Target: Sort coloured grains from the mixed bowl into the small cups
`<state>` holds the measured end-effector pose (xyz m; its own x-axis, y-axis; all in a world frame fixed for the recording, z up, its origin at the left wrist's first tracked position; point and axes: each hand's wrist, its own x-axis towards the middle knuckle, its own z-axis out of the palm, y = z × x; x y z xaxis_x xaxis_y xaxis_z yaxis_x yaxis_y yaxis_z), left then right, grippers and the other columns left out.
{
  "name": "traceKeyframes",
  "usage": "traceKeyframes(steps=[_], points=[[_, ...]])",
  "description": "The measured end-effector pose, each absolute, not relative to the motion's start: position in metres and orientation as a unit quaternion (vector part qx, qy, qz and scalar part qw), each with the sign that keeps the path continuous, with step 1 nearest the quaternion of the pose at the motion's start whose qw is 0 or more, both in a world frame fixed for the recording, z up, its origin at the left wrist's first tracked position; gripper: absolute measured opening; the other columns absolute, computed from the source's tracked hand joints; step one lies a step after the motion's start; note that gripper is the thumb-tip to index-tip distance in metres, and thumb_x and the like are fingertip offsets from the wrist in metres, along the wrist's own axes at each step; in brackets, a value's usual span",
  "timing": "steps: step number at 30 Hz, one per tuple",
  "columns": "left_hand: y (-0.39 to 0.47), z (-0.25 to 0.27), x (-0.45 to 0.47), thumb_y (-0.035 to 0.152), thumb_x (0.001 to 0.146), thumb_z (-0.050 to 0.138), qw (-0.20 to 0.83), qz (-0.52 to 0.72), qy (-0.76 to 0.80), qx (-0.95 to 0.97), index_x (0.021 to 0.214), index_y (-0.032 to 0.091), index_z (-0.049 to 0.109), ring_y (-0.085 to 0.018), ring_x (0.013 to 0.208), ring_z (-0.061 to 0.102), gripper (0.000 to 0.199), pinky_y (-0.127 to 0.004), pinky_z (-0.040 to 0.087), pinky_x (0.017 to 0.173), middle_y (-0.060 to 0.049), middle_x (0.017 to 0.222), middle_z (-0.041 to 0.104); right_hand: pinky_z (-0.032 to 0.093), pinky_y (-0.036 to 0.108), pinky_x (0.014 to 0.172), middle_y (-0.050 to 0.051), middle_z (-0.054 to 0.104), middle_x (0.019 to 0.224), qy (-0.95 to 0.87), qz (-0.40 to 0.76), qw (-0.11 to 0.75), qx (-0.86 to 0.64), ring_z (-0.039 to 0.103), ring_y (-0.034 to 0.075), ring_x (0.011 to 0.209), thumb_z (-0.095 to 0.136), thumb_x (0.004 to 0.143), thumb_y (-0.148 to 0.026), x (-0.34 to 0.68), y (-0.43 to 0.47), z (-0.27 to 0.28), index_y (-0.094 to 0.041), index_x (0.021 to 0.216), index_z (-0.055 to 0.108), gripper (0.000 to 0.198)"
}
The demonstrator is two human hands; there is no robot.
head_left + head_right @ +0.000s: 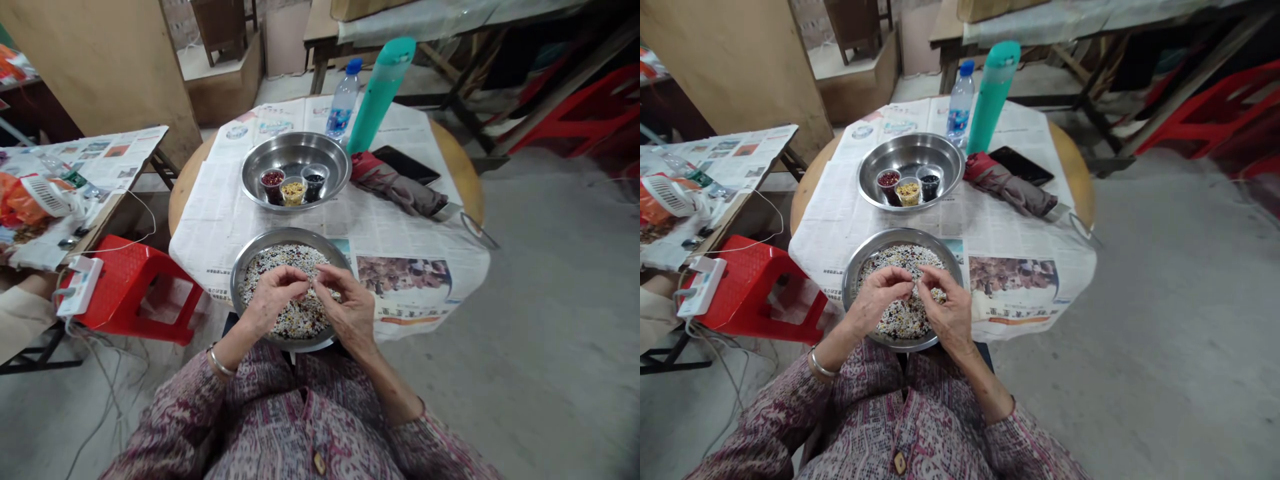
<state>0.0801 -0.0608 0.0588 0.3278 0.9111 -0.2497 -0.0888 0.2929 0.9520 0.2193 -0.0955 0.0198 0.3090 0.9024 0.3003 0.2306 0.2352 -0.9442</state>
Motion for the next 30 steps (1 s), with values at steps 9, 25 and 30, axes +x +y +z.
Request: traceKeyframes(steps=[9,25,30], points=[[0.028,0.104,0.061,0.021,0.086,0.063,0.335,0.419,0.491,0.686,0.086,0.019,0.071,-0.011,0.063,0.056,0.008,-0.025,0.047,0.062,0.002,0.067,0.064,0.057,0.033,0.076,0.002,0.074,0.082,-0.523,0.28,0.571,-0.567,0.068,0.018,0.077,0.064,0.084,-0.029,0.222,-0.095,0.022,-0.024,0.082,0.072,0.01],[0.05,0.084,0.051,0.017,0.095,0.056,0.07,0.385,0.421,0.818,0.097,0.019,0.067,-0.012,0.08,0.061,0.011,-0.027,0.052,0.076,-0.002,0.091,0.069,0.055,0.031,0.077,0.001,0.073,0.083,-0.509,0.305,0.563,-0.575,0.068,0.017,0.079,0.063,0.085,-0.023,0.223,-0.096,0.021,-0.024,0.082,0.072,0.01],[-0.036,0.062,0.012,0.015,0.092,0.062,0.036,0.404,0.484,0.776,0.096,0.021,0.067,-0.016,0.094,0.062,0.009,-0.035,0.05,0.09,-0.002,0.095,0.069,0.054,0.031,0.074,0.002,0.072,0.084,-0.548,0.315,0.525,-0.571,0.066,0.017,0.08,0.061,0.085,-0.021,0.224,-0.094,0.021,-0.023,0.084,0.071,0.01]])
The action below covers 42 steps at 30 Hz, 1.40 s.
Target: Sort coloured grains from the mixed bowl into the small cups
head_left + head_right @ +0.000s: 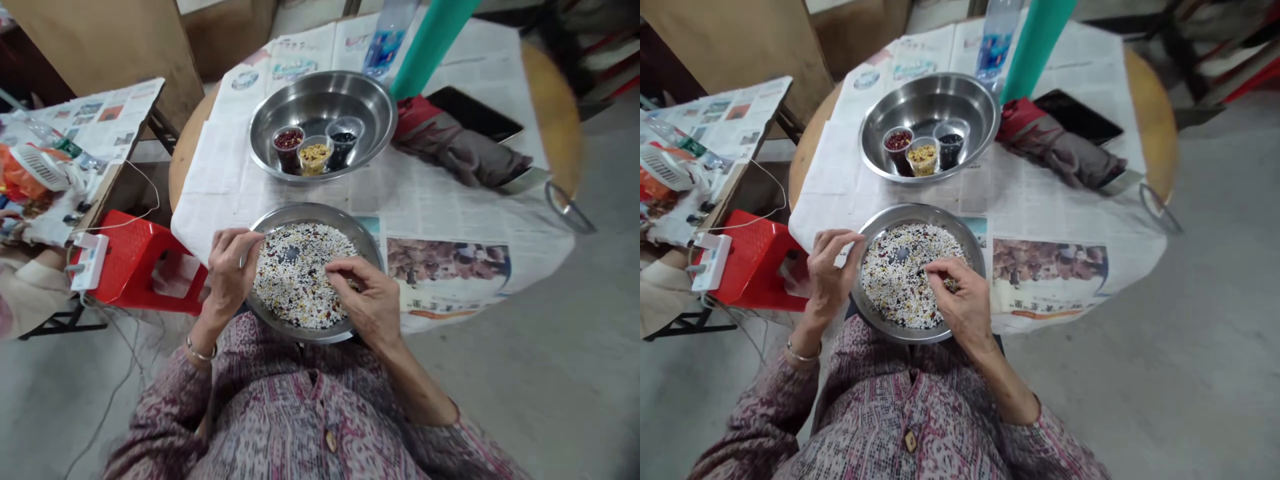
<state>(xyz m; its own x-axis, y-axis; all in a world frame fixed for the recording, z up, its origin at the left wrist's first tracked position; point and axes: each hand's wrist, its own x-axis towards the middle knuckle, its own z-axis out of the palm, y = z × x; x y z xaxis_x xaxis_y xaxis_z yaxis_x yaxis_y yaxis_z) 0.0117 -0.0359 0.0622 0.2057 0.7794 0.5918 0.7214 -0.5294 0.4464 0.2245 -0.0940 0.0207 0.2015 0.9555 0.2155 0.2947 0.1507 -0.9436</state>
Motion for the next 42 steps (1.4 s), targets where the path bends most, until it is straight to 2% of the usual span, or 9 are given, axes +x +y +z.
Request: traceKeyframes(steps=[7,14,19,22,28,31,35,38,42], points=[[-0.039,0.015,-0.008,0.004,0.084,0.06,0.267,0.483,0.554,0.623,0.097,0.023,0.069,-0.012,0.083,0.059,0.025,-0.024,0.051,0.069,-0.002,0.101,0.063,0.054,0.037,0.086,0.006,0.069,0.101,-0.774,0.204,0.395,-0.451,0.063,0.02,0.096,0.061,0.09,-0.02,0.213,-0.092,0.023,-0.023,0.1,0.07,0.014],[-0.036,0.005,-0.006,-0.001,0.08,0.055,0.275,0.491,0.546,0.621,0.086,0.02,0.069,-0.012,0.081,0.058,0.026,-0.024,0.046,0.07,-0.001,0.09,0.062,0.05,0.037,0.083,0.007,0.067,0.104,-0.924,0.126,0.157,-0.326,0.055,0.022,0.098,0.057,0.09,-0.014,0.187,-0.084,0.025,-0.022,0.098,0.071,0.017],[-0.039,0.003,-0.008,0.002,0.081,0.057,0.269,0.513,0.528,0.621,0.084,0.018,0.07,-0.013,0.083,0.059,0.021,-0.024,0.046,0.07,-0.002,0.09,0.063,0.049,0.038,0.087,0.01,0.067,0.105,-0.842,0.046,0.219,-0.49,0.056,0.024,0.1,0.054,0.092,-0.014,0.215,-0.057,0.019,-0.02,0.101,0.07,0.02],[-0.04,0.003,-0.009,0.002,0.082,0.056,0.265,0.525,0.524,0.616,0.083,0.018,0.069,-0.014,0.082,0.059,0.02,-0.025,0.046,0.072,-0.003,0.089,0.064,0.05,0.036,0.087,0.009,0.068,0.099,-0.82,0.074,0.249,-0.509,0.06,0.022,0.097,0.053,0.094,-0.018,0.231,-0.061,0.027,-0.019,0.099,0.07,0.018],[-0.04,0.002,-0.01,0.006,0.084,0.055,0.263,0.519,0.53,0.617,0.084,0.019,0.069,-0.015,0.083,0.06,0.02,-0.026,0.047,0.071,-0.003,0.089,0.064,0.048,0.027,0.072,0.001,0.069,0.081,-0.879,0.246,0.091,-0.399,0.063,0.014,0.077,0.055,0.094,-0.02,0.226,-0.098,0.046,-0.021,0.085,0.068,0.016],[-0.039,0.002,-0.011,0.007,0.084,0.055,0.258,0.521,0.529,0.619,0.084,0.019,0.07,-0.015,0.081,0.06,0.019,-0.026,0.046,0.069,-0.003,0.089,0.064,0.049,0.03,0.076,0.004,0.071,0.087,-0.875,0.18,0.081,-0.441,0.065,0.017,0.082,0.055,0.093,-0.018,0.221,-0.096,0.041,-0.021,0.09,0.069,0.015],[-0.038,0.001,-0.012,0.008,0.084,0.055,0.254,0.521,0.528,0.62,0.084,0.019,0.07,-0.015,0.079,0.059,0.018,-0.027,0.046,0.069,-0.002,0.088,0.064,0.05,0.034,0.087,0.008,0.072,0.105,-0.826,0.065,0.171,-0.533,0.065,0.021,0.098,0.055,0.093,-0.016,0.222,-0.078,0.033,-0.02,0.108,0.068,0.02],[-0.038,0.0,-0.012,0.008,0.083,0.054,0.251,0.525,0.527,0.619,0.084,0.019,0.07,-0.014,0.079,0.06,0.019,-0.027,0.047,0.071,-0.002,0.088,0.064,0.051,0.033,0.089,0.007,0.072,0.108,-0.817,0.063,0.223,-0.528,0.065,0.02,0.1,0.055,0.093,-0.018,0.225,-0.071,0.031,-0.02,0.109,0.067,0.02],[-0.038,0.0,-0.011,0.008,0.083,0.055,0.248,0.526,0.527,0.62,0.084,0.019,0.07,-0.015,0.08,0.06,0.019,-0.026,0.046,0.07,-0.002,0.088,0.064,0.051,0.035,0.087,0.007,0.073,0.102,-0.818,0.055,0.191,-0.54,0.065,0.022,0.098,0.055,0.093,-0.017,0.227,-0.077,0.029,-0.021,0.106,0.067,0.018]])
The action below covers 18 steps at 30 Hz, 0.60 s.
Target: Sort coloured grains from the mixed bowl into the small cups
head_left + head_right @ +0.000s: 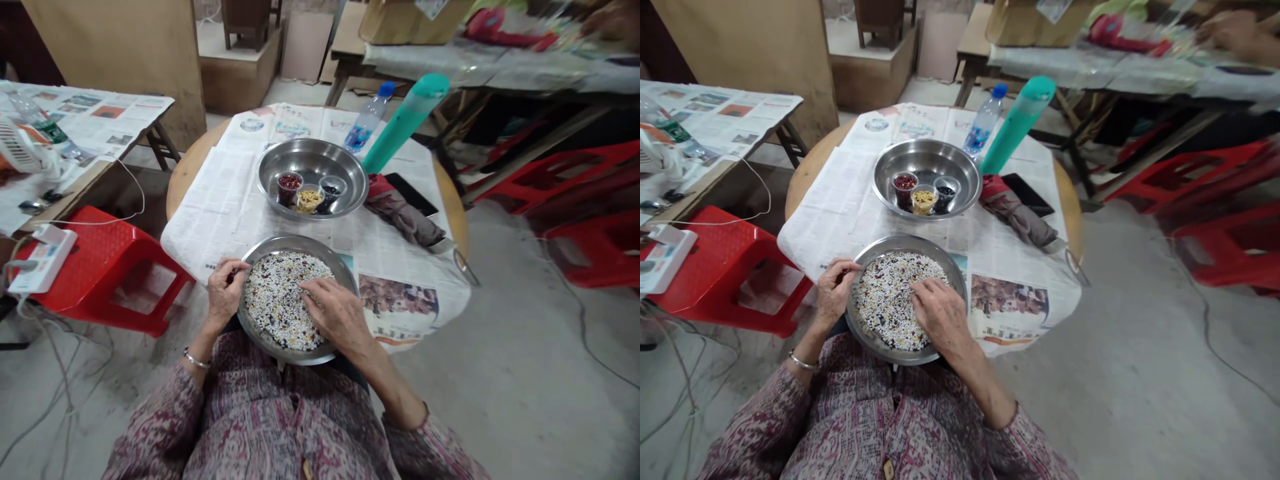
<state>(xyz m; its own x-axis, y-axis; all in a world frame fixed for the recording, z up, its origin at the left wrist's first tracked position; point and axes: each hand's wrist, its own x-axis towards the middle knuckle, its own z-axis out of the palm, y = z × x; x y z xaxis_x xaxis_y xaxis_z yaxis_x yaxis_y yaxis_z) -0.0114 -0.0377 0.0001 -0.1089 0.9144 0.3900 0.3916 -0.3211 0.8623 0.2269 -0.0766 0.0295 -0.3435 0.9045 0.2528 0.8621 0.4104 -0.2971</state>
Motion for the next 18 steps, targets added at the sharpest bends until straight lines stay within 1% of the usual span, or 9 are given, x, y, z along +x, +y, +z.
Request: traceKeyframes(steps=[3,5,8,11,14,18], points=[[-0.039,0.0,-0.011,0.007,0.083,0.055,0.251,0.52,0.529,0.621,0.084,0.019,0.069,-0.015,0.082,0.06,0.019,-0.027,0.046,0.071,-0.003,0.089,0.064,0.051,0.036,0.086,0.007,0.071,0.099,-0.824,0.067,0.165,-0.538,0.064,0.023,0.096,0.056,0.093,-0.019,0.224,-0.085,0.03,-0.02,0.105,0.067,0.016],[-0.039,0.001,-0.011,0.007,0.084,0.055,0.254,0.516,0.533,0.621,0.084,0.019,0.069,-0.015,0.084,0.061,0.019,-0.026,0.047,0.072,-0.003,0.09,0.064,0.051,0.036,0.086,0.007,0.069,0.1,-0.846,0.093,0.158,-0.5,0.062,0.022,0.096,0.055,0.094,-0.02,0.215,-0.09,0.033,-0.02,0.106,0.066,0.016],[-0.04,0.002,-0.011,0.008,0.084,0.054,0.254,0.514,0.534,0.621,0.084,0.019,0.069,-0.015,0.085,0.061,0.018,-0.025,0.047,0.072,-0.003,0.09,0.064,0.05,0.037,0.088,0.008,0.066,0.11,-0.892,0.126,0.137,-0.412,0.057,0.022,0.105,0.056,0.094,-0.02,0.192,-0.095,0.036,-0.021,0.11,0.065,0.018],[-0.04,0.003,-0.01,0.008,0.085,0.054,0.252,0.516,0.533,0.622,0.083,0.019,0.069,-0.015,0.085,0.061,0.018,-0.026,0.048,0.074,-0.003,0.09,0.064,0.048,0.039,0.091,0.009,0.063,0.118,-0.918,0.118,0.103,-0.365,0.054,0.024,0.111,0.057,0.093,-0.019,0.171,-0.09,0.036,-0.021,0.109,0.065,0.019],[-0.04,0.003,-0.01,0.007,0.084,0.054,0.251,0.516,0.532,0.622,0.082,0.019,0.069,-0.015,0.085,0.061,0.018,-0.026,0.048,0.075,-0.003,0.089,0.065,0.046,0.038,0.089,0.01,0.065,0.114,-0.914,0.084,0.088,-0.388,0.054,0.024,0.107,0.054,0.093,-0.016,0.172,-0.076,0.032,-0.019,0.104,0.066,0.017],[-0.039,0.0,-0.011,0.007,0.083,0.055,0.255,0.521,0.532,0.616,0.082,0.018,0.069,-0.015,0.081,0.06,0.018,-0.025,0.047,0.07,-0.003,0.089,0.065,0.046,0.037,0.083,0.01,0.068,0.106,-0.855,0.023,0.116,-0.506,0.056,0.025,0.1,0.052,0.092,-0.015,0.211,-0.058,0.028,-0.019,0.096,0.068,0.017]])
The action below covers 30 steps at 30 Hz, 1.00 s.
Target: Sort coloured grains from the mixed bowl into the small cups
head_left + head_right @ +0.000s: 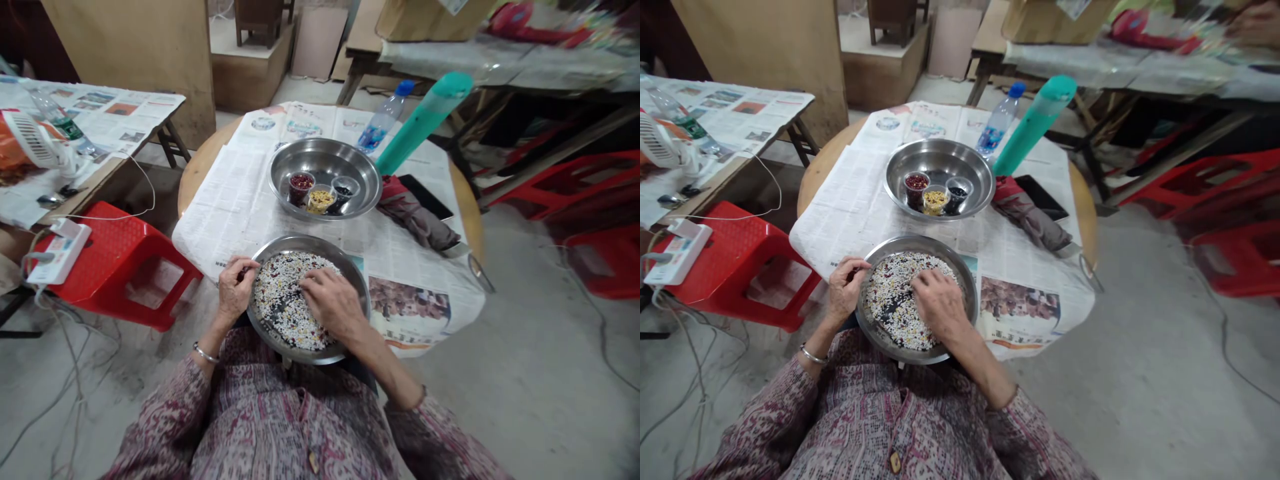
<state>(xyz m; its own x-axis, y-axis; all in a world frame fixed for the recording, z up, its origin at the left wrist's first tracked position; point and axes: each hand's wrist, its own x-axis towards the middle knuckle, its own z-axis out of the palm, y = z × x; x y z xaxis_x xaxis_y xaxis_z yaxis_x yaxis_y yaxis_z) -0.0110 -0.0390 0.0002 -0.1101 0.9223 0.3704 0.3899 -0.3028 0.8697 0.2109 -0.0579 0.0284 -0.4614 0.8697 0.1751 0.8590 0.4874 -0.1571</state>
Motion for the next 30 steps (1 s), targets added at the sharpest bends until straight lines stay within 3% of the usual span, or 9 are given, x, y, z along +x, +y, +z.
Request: traceKeyframes(steps=[4,8,15,22,30], points=[[-0.038,-0.002,-0.012,0.009,0.083,0.055,0.256,0.527,0.532,0.612,0.081,0.018,0.069,-0.014,0.08,0.06,0.017,-0.024,0.046,0.069,-0.003,0.087,0.064,0.047,0.035,0.084,0.01,0.069,0.103,-0.797,-0.006,0.174,-0.578,0.059,0.024,0.098,0.049,0.091,-0.014,0.243,-0.047,0.026,-0.017,0.103,0.068,0.023],[-0.038,-0.001,-0.012,0.009,0.083,0.055,0.255,0.528,0.531,0.612,0.081,0.018,0.069,-0.013,0.076,0.059,0.017,-0.024,0.044,0.068,-0.002,0.086,0.064,0.047,0.034,0.081,0.01,0.069,0.1,-0.779,-0.001,0.144,-0.611,0.06,0.024,0.096,0.051,0.092,-0.018,0.231,-0.047,0.025,-0.018,0.107,0.067,0.022],[-0.037,-0.002,-0.014,0.009,0.081,0.053,0.249,0.516,0.538,0.618,0.082,0.018,0.069,-0.013,0.078,0.059,0.018,-0.024,0.045,0.071,-0.001,0.084,0.063,0.048,0.028,0.079,0.006,0.067,0.101,-0.844,0.135,0.126,-0.504,0.062,0.019,0.098,0.054,0.094,-0.018,0.193,-0.085,0.037,-0.021,0.103,0.067,0.016],[-0.037,-0.001,-0.016,0.011,0.081,0.053,0.247,0.514,0.546,0.614,0.081,0.018,0.069,-0.014,0.076,0.059,0.017,-0.024,0.045,0.07,-0.001,0.082,0.063,0.047,0.026,0.076,0.002,0.066,0.086,-0.865,0.197,0.074,-0.456,0.063,0.014,0.083,0.057,0.093,-0.018,0.221,-0.108,0.037,-0.021,0.087,0.068,0.013],[-0.039,-0.006,-0.017,0.01,0.083,0.054,0.251,0.51,0.553,0.609,0.083,0.018,0.069,-0.013,0.074,0.059,0.017,-0.024,0.047,0.07,-0.001,0.083,0.063,0.053,0.037,0.091,0.008,0.067,0.117,-0.831,0.076,0.182,-0.52,0.062,0.023,0.11,0.055,0.091,-0.015,0.216,-0.096,0.021,-0.022,0.114,0.065,0.026]])
